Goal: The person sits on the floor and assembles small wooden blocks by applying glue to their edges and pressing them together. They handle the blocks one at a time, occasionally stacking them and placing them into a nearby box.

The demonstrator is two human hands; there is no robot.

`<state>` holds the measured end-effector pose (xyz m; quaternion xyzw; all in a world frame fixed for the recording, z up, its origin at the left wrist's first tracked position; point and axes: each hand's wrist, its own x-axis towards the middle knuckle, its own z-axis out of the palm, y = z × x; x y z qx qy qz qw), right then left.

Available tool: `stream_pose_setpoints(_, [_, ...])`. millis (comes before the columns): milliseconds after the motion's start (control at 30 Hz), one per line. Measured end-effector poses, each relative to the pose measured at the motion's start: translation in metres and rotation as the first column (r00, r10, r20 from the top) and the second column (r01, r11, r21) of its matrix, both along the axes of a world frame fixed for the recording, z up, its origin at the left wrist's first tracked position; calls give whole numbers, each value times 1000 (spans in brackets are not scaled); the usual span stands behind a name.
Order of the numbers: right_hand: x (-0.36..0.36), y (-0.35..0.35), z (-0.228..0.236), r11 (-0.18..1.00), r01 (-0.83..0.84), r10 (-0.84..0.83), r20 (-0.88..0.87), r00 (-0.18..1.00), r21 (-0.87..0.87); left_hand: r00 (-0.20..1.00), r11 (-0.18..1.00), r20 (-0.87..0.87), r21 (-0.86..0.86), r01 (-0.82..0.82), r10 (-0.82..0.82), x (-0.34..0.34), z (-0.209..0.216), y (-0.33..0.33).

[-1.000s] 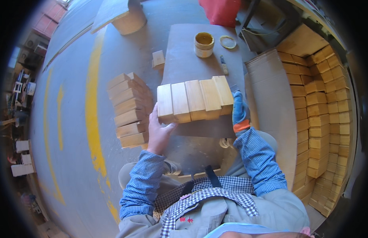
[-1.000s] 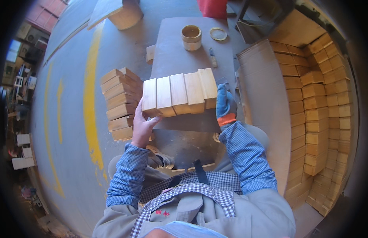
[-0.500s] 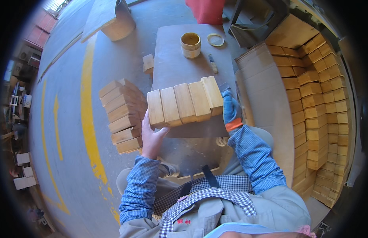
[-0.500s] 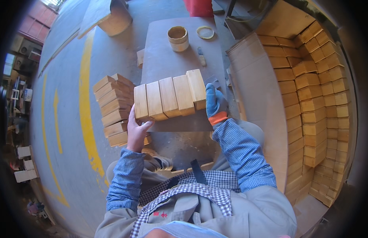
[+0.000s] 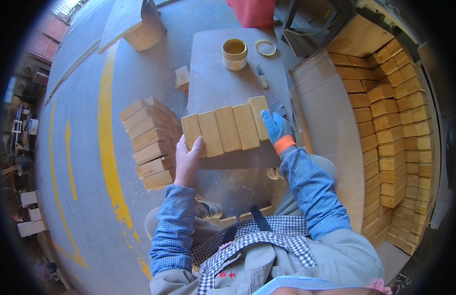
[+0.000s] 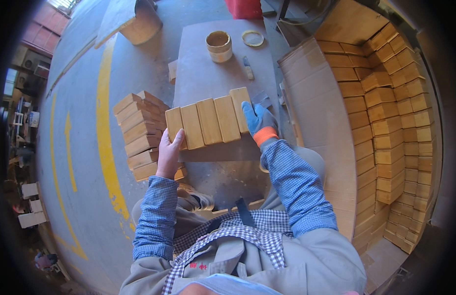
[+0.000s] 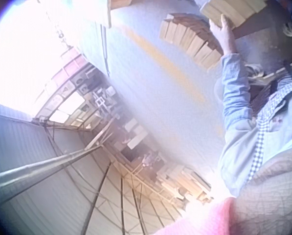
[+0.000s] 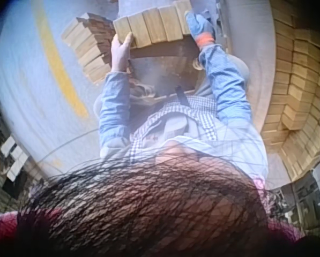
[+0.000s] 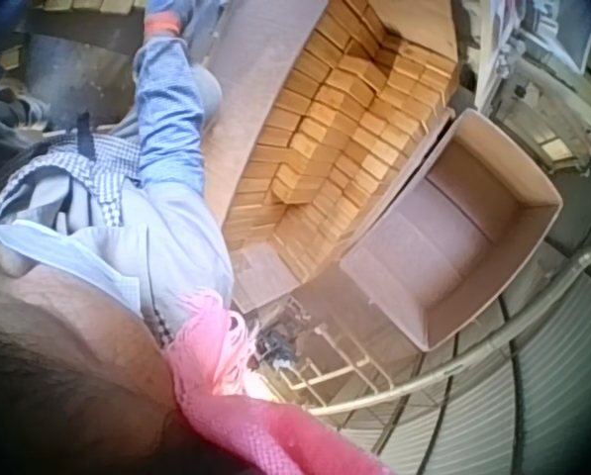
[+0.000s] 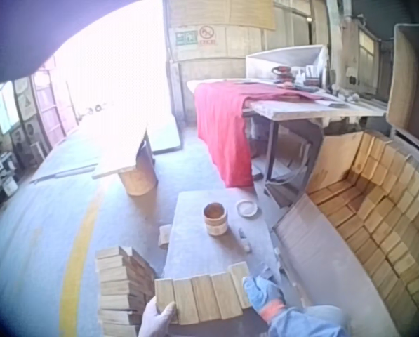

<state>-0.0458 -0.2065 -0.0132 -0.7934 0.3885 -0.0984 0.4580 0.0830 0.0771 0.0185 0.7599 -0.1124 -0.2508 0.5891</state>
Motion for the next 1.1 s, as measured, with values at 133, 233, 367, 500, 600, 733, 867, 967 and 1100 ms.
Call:
stream_pose_setpoints(133, [-5, 9, 14, 998, -58, 51, 194, 980, 29, 978, 994, 182, -52, -94, 102, -3, -3, 0])
stream_pose_setpoints(233, [-5, 15, 21, 971, -122, 23, 425, 905, 207, 955, 976, 229, -148, -157, 188, -6, 3, 5])
stream_pose_setpoints(367, [0, 15, 21, 926, -299, 131, 547, 827, 231, 969, 920, 156, -374, -120, 190, -8, 7, 11])
stream_pose_setpoints(500, [-3, 14, 19, 964, -255, 192, 459, 867, 78, 955, 959, 220, -245, -143, 198, -12, 1, 13])
stream_pose_setpoints(600, [-5, 16, 20, 968, -249, 232, 463, 855, -27, 961, 932, 183, -335, -138, 208, -16, -3, 11])
stream_pose_setpoints(733, [-2, 20, 26, 976, -215, 208, 431, 878, -35, 954, 947, 221, -292, -134, 203, -14, -1, 8])
stream_pose_setpoints(867, [4, 22, 31, 967, -218, 131, 482, 866, 131, 959, 944, 196, -300, -138, 203, -10, 2, 5])
stream_pose_setpoints(967, [7, 22, 31, 961, -221, 113, 496, 861, 164, 959, 946, 195, -291, -144, 206, -9, 0, 5])
stream_pose_setpoints(1100, [5, 22, 25, 959, -231, 121, 498, 859, 165, 962, 927, 170, -345, -144, 212, -9, -6, 6])
